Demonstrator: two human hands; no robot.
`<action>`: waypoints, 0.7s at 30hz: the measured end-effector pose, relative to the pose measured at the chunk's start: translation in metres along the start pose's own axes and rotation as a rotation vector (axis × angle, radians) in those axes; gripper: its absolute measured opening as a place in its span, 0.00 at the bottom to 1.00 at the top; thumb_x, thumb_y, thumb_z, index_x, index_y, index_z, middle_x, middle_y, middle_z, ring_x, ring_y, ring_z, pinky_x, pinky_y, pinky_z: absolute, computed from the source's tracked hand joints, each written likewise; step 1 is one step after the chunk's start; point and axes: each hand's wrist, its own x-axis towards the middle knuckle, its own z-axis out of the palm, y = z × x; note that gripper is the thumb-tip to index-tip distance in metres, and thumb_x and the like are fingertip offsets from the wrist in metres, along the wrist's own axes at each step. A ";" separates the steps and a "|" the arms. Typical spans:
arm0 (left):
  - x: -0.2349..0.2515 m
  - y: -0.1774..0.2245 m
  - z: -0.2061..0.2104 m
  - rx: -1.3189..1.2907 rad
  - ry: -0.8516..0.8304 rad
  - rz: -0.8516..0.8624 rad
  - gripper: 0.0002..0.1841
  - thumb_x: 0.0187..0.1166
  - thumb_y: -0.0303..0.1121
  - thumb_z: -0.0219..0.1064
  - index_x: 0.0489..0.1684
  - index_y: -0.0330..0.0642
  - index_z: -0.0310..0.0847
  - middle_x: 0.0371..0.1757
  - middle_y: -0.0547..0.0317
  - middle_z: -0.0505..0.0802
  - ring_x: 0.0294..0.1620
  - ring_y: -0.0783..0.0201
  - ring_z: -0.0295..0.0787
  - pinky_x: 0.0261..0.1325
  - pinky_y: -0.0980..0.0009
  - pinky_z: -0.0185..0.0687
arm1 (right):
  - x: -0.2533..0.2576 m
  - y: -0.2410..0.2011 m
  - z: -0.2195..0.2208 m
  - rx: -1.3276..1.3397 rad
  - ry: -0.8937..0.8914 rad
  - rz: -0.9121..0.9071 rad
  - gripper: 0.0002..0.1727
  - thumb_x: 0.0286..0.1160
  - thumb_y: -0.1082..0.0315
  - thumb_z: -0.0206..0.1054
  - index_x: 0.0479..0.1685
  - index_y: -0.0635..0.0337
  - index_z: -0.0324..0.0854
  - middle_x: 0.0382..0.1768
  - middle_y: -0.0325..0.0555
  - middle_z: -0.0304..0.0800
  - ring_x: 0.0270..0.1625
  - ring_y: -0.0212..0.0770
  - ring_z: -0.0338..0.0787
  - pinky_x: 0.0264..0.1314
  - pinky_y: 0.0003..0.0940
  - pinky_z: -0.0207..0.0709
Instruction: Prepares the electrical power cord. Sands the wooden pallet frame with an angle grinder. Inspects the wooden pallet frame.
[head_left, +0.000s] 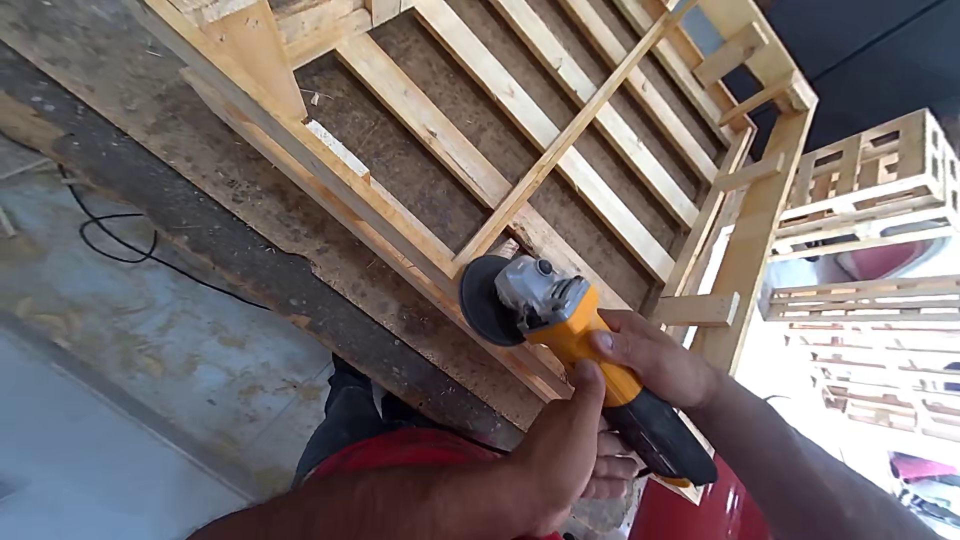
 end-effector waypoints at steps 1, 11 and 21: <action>0.001 0.001 0.000 -0.009 0.007 0.006 0.48 0.86 0.70 0.27 0.71 0.33 0.75 0.60 0.43 0.93 0.60 0.51 0.93 0.64 0.54 0.89 | 0.001 0.001 -0.001 0.008 0.005 -0.001 0.33 0.74 0.31 0.64 0.51 0.55 0.87 0.33 0.47 0.94 0.33 0.39 0.94 0.36 0.35 0.90; 0.010 0.007 0.001 -0.009 0.037 -0.004 0.48 0.85 0.72 0.30 0.69 0.33 0.76 0.56 0.44 0.93 0.56 0.53 0.94 0.60 0.56 0.89 | 0.000 0.003 -0.003 0.026 0.064 -0.011 0.31 0.76 0.35 0.63 0.53 0.55 0.87 0.34 0.48 0.94 0.33 0.39 0.94 0.35 0.36 0.91; 0.004 0.000 -0.001 -0.004 0.015 -0.017 0.49 0.84 0.73 0.29 0.69 0.34 0.77 0.58 0.44 0.93 0.58 0.52 0.94 0.62 0.55 0.89 | -0.005 0.003 0.003 -0.001 0.083 -0.004 0.31 0.76 0.34 0.63 0.55 0.54 0.86 0.35 0.49 0.94 0.34 0.41 0.94 0.36 0.36 0.91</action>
